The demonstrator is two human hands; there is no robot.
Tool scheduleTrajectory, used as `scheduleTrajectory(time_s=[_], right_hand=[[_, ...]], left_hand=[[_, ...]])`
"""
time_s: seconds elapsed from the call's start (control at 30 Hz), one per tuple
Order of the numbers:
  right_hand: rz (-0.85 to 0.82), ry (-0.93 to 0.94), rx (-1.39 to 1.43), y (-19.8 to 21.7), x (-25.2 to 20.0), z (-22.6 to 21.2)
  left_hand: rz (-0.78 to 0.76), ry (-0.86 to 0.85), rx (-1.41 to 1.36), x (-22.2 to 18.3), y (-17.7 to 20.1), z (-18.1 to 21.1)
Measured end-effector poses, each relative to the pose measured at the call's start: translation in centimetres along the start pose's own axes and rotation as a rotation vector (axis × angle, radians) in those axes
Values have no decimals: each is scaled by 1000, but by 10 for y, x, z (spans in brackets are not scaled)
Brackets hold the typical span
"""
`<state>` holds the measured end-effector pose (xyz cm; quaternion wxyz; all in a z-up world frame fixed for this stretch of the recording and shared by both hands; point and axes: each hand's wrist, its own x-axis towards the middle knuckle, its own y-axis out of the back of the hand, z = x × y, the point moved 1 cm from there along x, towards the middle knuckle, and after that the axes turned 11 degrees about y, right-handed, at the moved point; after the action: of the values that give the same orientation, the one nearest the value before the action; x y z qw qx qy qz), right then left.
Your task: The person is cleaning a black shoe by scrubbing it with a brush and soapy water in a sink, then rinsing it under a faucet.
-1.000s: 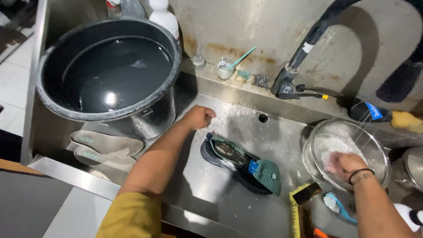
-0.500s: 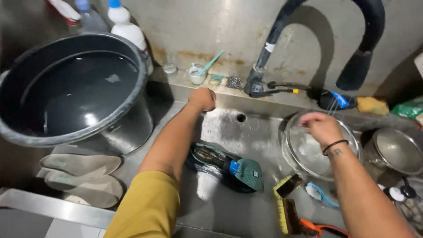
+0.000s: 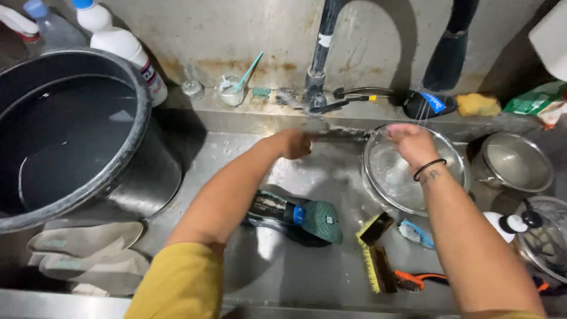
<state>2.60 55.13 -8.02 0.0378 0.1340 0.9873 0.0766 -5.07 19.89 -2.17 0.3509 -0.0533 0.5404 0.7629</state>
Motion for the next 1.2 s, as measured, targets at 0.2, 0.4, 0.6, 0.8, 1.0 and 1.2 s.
scheduleTrajectory(time_s=[0.2,0.4,0.6,0.8,1.0,1.2], right_hand=[[-593,206,-1597,25,-13,84],[-350,12,604,-88,-108,-74],[-588,466,-776,-202,-148,-93],[-1012,594,-1089,-289,-172,-125],[-972,711,-980,-250,-203,-183],[-738,810,-878,-199,-232,-174]], left_hand=[[105,115,89,-45,-35,-123],[244,102,-168,-204,-6,-52],[142,178,-292,-252,-23,-46],[49,216,-320,-242,-77,-87],[364,133,-517,-267,-45,-84],[790,-346,-253,-286,-8,-25]])
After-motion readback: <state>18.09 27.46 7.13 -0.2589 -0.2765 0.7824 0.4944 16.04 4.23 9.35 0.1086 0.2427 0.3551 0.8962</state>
